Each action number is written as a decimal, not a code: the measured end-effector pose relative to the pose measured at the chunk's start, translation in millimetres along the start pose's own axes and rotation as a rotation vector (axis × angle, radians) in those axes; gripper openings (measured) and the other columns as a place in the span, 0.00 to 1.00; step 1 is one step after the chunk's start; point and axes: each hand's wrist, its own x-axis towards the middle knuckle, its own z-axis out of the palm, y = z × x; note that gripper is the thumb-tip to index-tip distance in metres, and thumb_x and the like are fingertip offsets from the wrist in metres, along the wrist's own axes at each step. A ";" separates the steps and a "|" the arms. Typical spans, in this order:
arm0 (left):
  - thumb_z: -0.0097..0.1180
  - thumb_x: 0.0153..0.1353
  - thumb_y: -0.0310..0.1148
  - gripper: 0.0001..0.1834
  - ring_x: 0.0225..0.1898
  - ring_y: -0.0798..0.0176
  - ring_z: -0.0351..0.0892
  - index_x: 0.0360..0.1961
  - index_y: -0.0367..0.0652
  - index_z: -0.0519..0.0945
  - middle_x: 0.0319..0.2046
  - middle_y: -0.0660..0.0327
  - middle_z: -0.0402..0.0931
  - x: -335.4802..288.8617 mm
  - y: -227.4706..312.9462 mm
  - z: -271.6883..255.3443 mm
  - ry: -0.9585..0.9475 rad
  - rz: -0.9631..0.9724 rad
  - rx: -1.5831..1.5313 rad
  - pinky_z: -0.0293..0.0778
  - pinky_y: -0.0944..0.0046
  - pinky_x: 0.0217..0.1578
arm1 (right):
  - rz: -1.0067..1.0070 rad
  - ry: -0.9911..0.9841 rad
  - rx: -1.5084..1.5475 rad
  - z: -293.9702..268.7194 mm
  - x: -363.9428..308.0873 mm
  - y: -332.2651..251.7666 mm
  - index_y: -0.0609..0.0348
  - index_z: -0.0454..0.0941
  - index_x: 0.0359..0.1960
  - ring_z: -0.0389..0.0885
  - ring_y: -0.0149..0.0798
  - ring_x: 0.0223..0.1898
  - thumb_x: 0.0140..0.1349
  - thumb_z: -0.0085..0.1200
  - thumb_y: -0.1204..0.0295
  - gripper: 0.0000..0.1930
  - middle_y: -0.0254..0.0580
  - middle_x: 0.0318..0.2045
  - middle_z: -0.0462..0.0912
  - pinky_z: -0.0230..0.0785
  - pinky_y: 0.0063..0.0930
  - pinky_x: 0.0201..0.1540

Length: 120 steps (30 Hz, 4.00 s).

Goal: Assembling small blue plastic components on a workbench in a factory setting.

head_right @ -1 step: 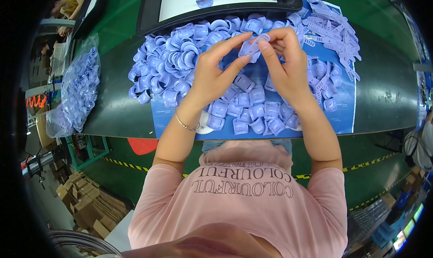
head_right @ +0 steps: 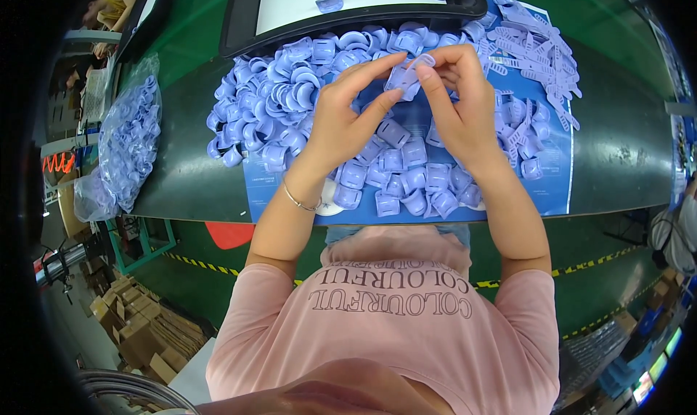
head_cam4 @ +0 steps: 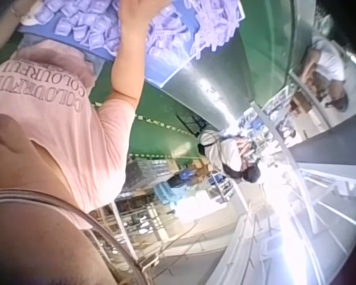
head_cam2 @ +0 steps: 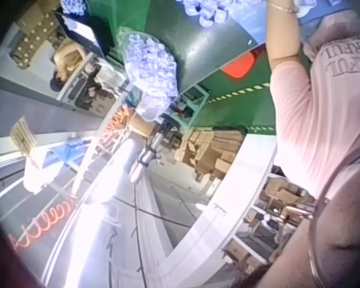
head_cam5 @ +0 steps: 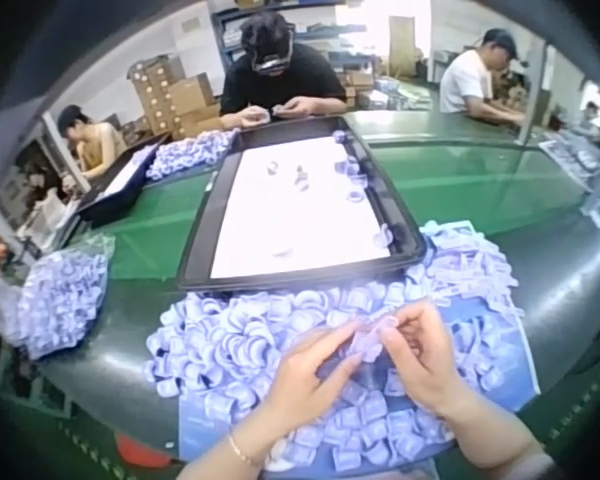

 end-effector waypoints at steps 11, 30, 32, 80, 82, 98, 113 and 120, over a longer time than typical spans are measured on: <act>0.61 0.55 0.28 0.18 0.41 0.66 0.81 0.48 0.41 0.78 0.32 0.59 0.84 -3.5 13.0 4.0 0.041 -0.157 -0.174 0.55 0.54 0.62 | -0.001 0.003 -0.231 -0.1 2.0 -4.8 0.63 0.71 0.36 0.76 0.23 0.31 0.62 0.56 0.76 0.06 0.35 0.30 0.78 0.68 0.15 0.34; 0.61 0.54 0.28 0.15 0.37 0.62 0.83 0.45 0.38 0.79 0.31 0.57 0.84 -4.7 0.3 5.9 0.014 -0.041 0.034 0.62 0.55 0.59 | -0.445 -0.017 -0.827 -4.4 6.7 -11.2 0.51 0.81 0.33 0.75 0.38 0.47 0.48 0.65 0.70 0.10 0.30 0.40 0.81 0.57 0.38 0.57; 0.61 0.55 0.28 0.15 0.37 0.62 0.83 0.45 0.38 0.79 0.31 0.56 0.84 -5.8 -1.5 7.5 0.004 -0.041 0.045 0.62 0.54 0.59 | -0.465 -0.017 -0.854 -4.7 5.3 -11.5 0.50 0.81 0.32 0.75 0.37 0.48 0.48 0.65 0.70 0.09 0.28 0.40 0.81 0.56 0.39 0.58; 0.56 0.58 0.22 0.08 0.51 0.63 0.74 0.39 0.40 0.80 0.40 0.62 0.79 -4.1 10.0 2.3 -0.032 -0.213 -0.613 0.63 0.58 0.55 | 0.150 -0.166 0.127 -9.3 10.4 4.5 0.65 0.75 0.40 0.78 0.32 0.40 0.62 0.50 0.79 0.06 0.44 0.41 0.79 0.69 0.23 0.44; 0.55 0.58 0.25 0.07 0.55 0.59 0.71 0.36 0.49 0.80 0.38 0.68 0.80 0.0 14.4 -2.8 -0.008 0.170 0.265 0.43 0.46 0.62 | 0.439 -0.162 0.568 -9.6 17.5 -9.8 0.64 0.74 0.41 0.79 0.34 0.40 0.62 0.50 0.77 0.07 0.47 0.44 0.78 0.70 0.25 0.46; 0.54 0.60 0.25 0.26 0.59 0.55 0.70 0.58 0.37 0.61 0.36 0.58 0.81 -3.9 1.0 7.6 0.079 -0.206 -0.541 0.59 0.56 0.59 | -0.312 -0.146 -0.280 -1.0 2.3 -13.0 0.64 0.78 0.32 0.82 0.39 0.38 0.53 0.58 0.83 0.05 0.46 0.34 0.83 0.73 0.26 0.42; 0.56 0.57 0.29 0.34 0.60 0.59 0.70 0.64 0.46 0.57 0.34 0.67 0.83 -7.8 7.4 9.4 0.019 -0.079 -0.205 0.29 0.40 0.64 | -0.161 -0.060 -0.382 4.3 4.8 -20.8 0.64 0.78 0.30 0.78 0.33 0.29 0.54 0.60 0.80 0.04 0.40 0.27 0.79 0.70 0.22 0.33; 0.56 0.54 0.23 0.33 0.58 0.59 0.71 0.61 0.36 0.58 0.35 0.64 0.83 -2.6 9.7 4.1 -0.069 0.027 0.022 0.44 0.53 0.65 | -0.087 -0.036 -0.470 -6.7 11.1 -6.5 0.64 0.78 0.29 0.77 0.32 0.28 0.55 0.59 0.78 0.03 0.39 0.27 0.79 0.69 0.22 0.32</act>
